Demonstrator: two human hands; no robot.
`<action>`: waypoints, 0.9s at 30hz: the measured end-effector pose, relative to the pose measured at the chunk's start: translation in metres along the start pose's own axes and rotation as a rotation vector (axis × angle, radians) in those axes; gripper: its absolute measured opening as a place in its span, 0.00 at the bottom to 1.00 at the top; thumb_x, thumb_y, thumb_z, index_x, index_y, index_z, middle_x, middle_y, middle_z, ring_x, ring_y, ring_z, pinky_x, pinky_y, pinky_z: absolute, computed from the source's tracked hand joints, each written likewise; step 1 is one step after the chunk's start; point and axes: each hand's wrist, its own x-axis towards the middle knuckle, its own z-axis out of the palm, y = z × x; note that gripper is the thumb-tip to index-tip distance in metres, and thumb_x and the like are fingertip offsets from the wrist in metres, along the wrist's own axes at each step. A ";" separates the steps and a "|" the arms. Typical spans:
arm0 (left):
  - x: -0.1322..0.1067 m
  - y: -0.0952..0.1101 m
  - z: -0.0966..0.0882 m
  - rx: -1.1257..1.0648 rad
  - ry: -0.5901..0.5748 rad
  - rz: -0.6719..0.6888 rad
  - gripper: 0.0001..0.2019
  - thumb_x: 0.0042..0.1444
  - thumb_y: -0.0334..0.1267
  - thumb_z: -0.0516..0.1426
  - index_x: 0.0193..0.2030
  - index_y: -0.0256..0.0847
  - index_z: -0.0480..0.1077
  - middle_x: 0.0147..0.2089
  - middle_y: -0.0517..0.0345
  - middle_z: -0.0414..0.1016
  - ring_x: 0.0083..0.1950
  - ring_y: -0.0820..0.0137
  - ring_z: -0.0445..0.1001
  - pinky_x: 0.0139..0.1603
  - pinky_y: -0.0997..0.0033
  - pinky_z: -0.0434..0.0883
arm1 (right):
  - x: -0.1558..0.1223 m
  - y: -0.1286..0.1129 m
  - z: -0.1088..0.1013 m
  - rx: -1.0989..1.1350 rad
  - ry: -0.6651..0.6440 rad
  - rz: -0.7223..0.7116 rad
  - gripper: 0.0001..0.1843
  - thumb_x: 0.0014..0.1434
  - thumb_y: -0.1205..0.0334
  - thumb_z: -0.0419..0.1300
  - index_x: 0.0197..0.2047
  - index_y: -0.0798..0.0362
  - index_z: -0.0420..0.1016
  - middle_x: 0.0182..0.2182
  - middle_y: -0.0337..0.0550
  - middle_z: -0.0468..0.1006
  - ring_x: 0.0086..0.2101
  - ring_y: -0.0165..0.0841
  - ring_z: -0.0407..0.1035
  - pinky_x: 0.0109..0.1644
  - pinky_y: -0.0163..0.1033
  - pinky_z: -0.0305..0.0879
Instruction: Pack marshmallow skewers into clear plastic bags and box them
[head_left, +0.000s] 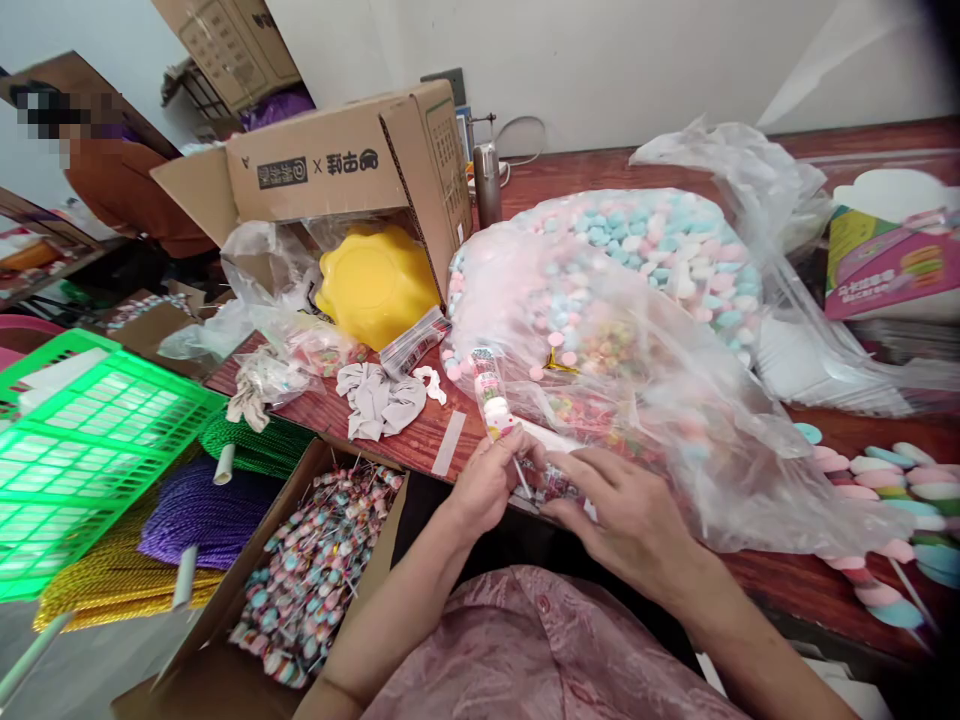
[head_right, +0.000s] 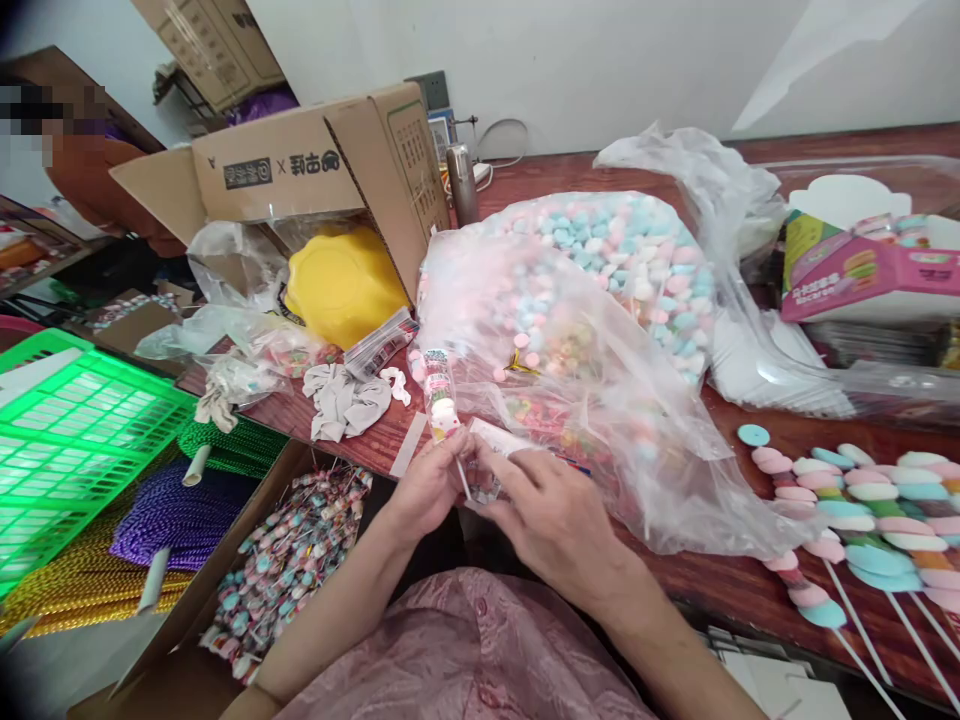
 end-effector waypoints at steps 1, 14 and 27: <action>-0.003 0.005 0.000 -0.011 -0.064 -0.059 0.19 0.55 0.50 0.59 0.24 0.38 0.63 0.23 0.61 0.66 0.22 0.75 0.65 0.24 0.75 0.64 | 0.003 0.008 -0.009 -0.027 0.054 -0.050 0.19 0.64 0.63 0.56 0.58 0.54 0.66 0.47 0.54 0.77 0.45 0.41 0.71 0.46 0.44 0.65; -0.026 0.013 -0.010 1.202 -0.453 0.014 0.13 0.52 0.37 0.54 0.18 0.42 0.58 0.19 0.57 0.61 0.23 0.69 0.63 0.29 0.69 0.64 | 0.038 0.019 -0.025 0.150 -0.718 -0.346 0.06 0.65 0.66 0.52 0.41 0.53 0.69 0.29 0.40 0.75 0.26 0.31 0.66 0.30 0.37 0.55; -0.028 0.014 -0.017 1.227 -0.218 0.287 0.11 0.60 0.35 0.52 0.27 0.40 0.69 0.29 0.54 0.70 0.32 0.68 0.68 0.38 0.71 0.63 | 0.060 0.016 -0.001 0.189 -0.807 -0.018 0.07 0.61 0.69 0.51 0.39 0.53 0.69 0.28 0.43 0.76 0.26 0.31 0.67 0.28 0.36 0.52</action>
